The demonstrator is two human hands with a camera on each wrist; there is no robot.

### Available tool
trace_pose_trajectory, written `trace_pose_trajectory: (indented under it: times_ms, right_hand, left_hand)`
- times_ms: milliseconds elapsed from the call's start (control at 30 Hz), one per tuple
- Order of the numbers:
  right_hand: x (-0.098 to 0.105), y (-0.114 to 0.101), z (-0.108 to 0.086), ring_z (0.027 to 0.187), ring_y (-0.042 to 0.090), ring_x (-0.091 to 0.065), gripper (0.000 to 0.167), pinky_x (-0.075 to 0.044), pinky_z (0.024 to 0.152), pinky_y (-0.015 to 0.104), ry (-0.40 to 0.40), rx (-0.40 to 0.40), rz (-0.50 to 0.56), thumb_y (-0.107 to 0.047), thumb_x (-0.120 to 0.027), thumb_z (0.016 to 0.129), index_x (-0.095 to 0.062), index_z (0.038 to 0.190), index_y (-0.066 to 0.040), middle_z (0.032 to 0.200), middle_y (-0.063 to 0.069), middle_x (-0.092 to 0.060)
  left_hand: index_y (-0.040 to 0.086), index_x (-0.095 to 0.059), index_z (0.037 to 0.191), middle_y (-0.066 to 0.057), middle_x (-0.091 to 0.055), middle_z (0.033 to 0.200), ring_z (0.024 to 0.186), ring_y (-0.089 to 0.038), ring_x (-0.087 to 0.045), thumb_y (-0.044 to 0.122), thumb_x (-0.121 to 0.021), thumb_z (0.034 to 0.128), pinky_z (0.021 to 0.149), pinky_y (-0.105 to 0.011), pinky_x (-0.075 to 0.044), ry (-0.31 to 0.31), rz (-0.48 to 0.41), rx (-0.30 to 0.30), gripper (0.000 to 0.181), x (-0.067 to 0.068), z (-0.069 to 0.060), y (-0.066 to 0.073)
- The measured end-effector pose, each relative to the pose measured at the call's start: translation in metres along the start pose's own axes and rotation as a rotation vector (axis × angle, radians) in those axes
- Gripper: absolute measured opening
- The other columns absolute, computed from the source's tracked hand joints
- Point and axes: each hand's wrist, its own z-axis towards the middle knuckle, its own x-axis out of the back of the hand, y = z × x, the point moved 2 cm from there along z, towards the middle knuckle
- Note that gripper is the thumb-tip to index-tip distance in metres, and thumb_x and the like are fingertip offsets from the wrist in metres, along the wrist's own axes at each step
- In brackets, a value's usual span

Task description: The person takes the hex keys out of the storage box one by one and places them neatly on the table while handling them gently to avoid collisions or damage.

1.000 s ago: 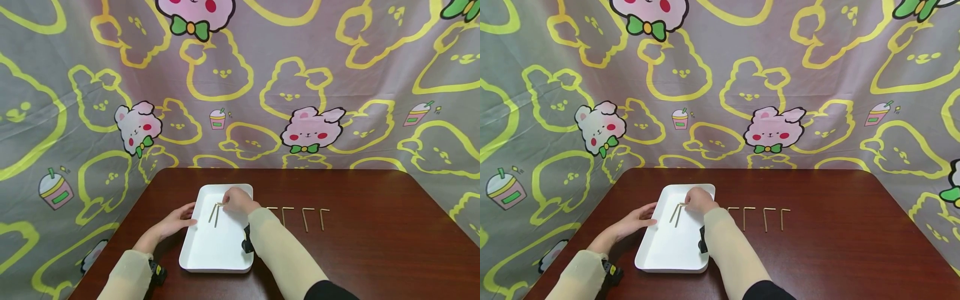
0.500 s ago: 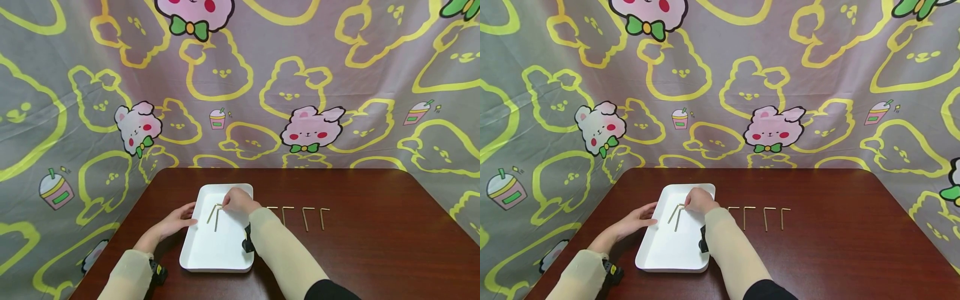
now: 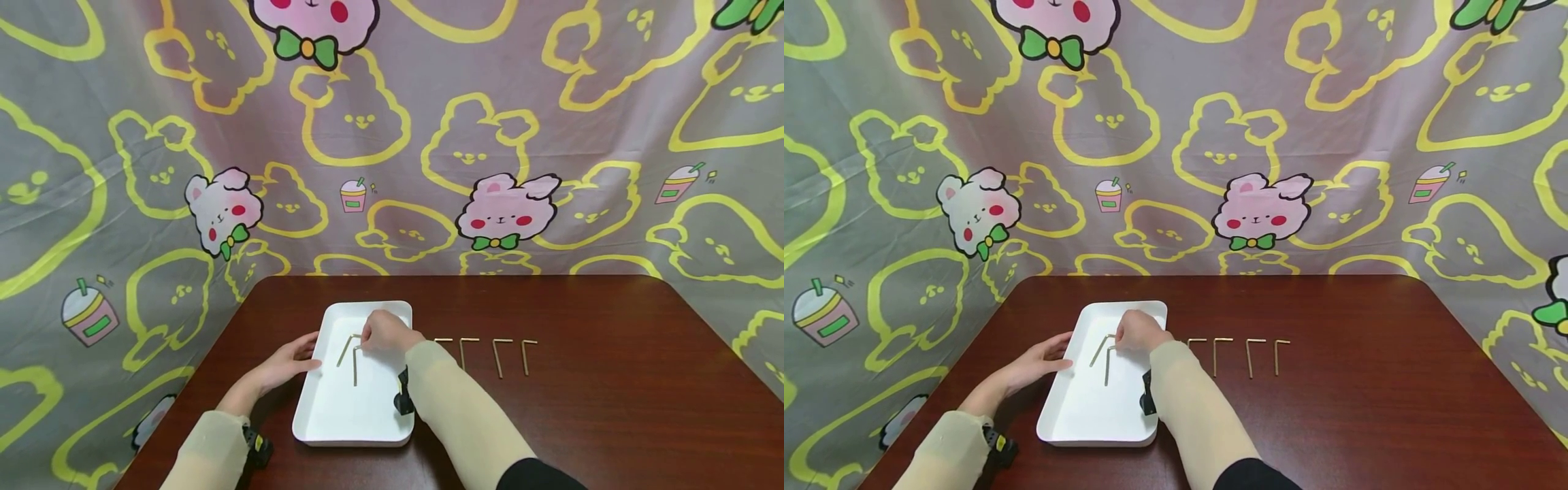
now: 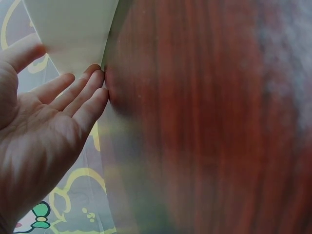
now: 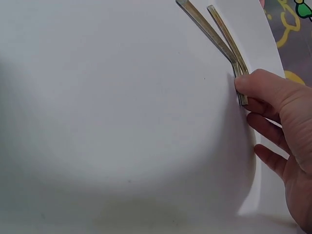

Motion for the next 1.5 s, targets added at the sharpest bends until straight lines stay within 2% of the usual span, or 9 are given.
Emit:
trace_pose_trajectory:
  times_ms: [233,600,900,1167,1300,1500]
  right_hand:
    - [-0.001,0.002,0.000,0.069,0.007,-0.053,0.010,-0.045,0.070,0.020,0.002,0.011,0.039,-0.011,-0.079,0.079,-0.075,0.069,-0.013,0.063,-0.013,-0.062]
    - [0.008,-0.002,0.000,0.057,0.004,-0.045,0.016,-0.038,0.059,0.017,0.021,0.025,0.177,0.003,-0.073,0.077,-0.073,0.065,-0.009,0.058,-0.009,-0.059]
    - [0.019,-0.005,0.001,0.051,0.005,-0.037,0.019,-0.032,0.052,0.019,0.027,0.026,0.253,0.002,-0.073,0.078,-0.070,0.063,-0.010,0.053,-0.010,-0.052]
    - [0.036,-0.011,0.002,0.052,0.005,-0.040,0.017,-0.034,0.053,0.020,0.025,0.072,0.219,0.001,-0.071,0.079,-0.071,0.066,-0.011,0.055,-0.009,-0.057]
    - [0.046,-0.012,0.000,0.053,0.007,-0.042,0.016,-0.035,0.054,0.021,0.006,0.068,0.232,0.000,-0.072,0.080,-0.073,0.068,-0.011,0.059,-0.008,-0.060]
    - [0.059,-0.012,-0.003,0.052,0.008,-0.039,0.015,-0.034,0.054,0.022,-0.004,0.084,0.235,-0.001,-0.071,0.081,-0.071,0.068,-0.009,0.059,-0.005,-0.059]
  left_hand:
    - [-0.002,-0.035,0.147,-0.023,-0.050,0.135,0.124,-0.040,-0.046,0.016,-0.068,0.0918,0.100,-0.054,-0.038,0.000,0.000,-0.005,0.066,0.001,0.000,-0.001]
    - [-0.002,-0.035,0.147,-0.023,-0.050,0.136,0.124,-0.040,-0.046,0.015,-0.068,0.0912,0.101,-0.055,-0.038,0.011,-0.002,-0.001,0.067,0.000,-0.001,0.000]
    - [-0.003,-0.035,0.147,-0.024,-0.049,0.137,0.125,-0.041,-0.045,0.015,-0.069,0.0908,0.101,-0.055,-0.038,0.005,-0.005,0.009,0.068,-0.001,-0.002,0.002]
    - [-0.006,-0.033,0.146,-0.027,-0.048,0.137,0.124,-0.042,-0.045,0.014,-0.067,0.0914,0.100,-0.055,-0.038,-0.008,-0.004,-0.007,0.067,-0.001,-0.004,0.006]
    - [-0.006,-0.033,0.146,-0.027,-0.047,0.138,0.124,-0.042,-0.045,0.014,-0.067,0.0917,0.100,-0.054,-0.039,-0.011,-0.006,-0.007,0.068,-0.001,-0.004,0.005]
    - [-0.007,-0.032,0.146,-0.028,-0.046,0.138,0.124,-0.042,-0.045,0.013,-0.066,0.0921,0.100,-0.054,-0.039,-0.024,-0.007,-0.025,0.067,0.000,-0.004,0.005]
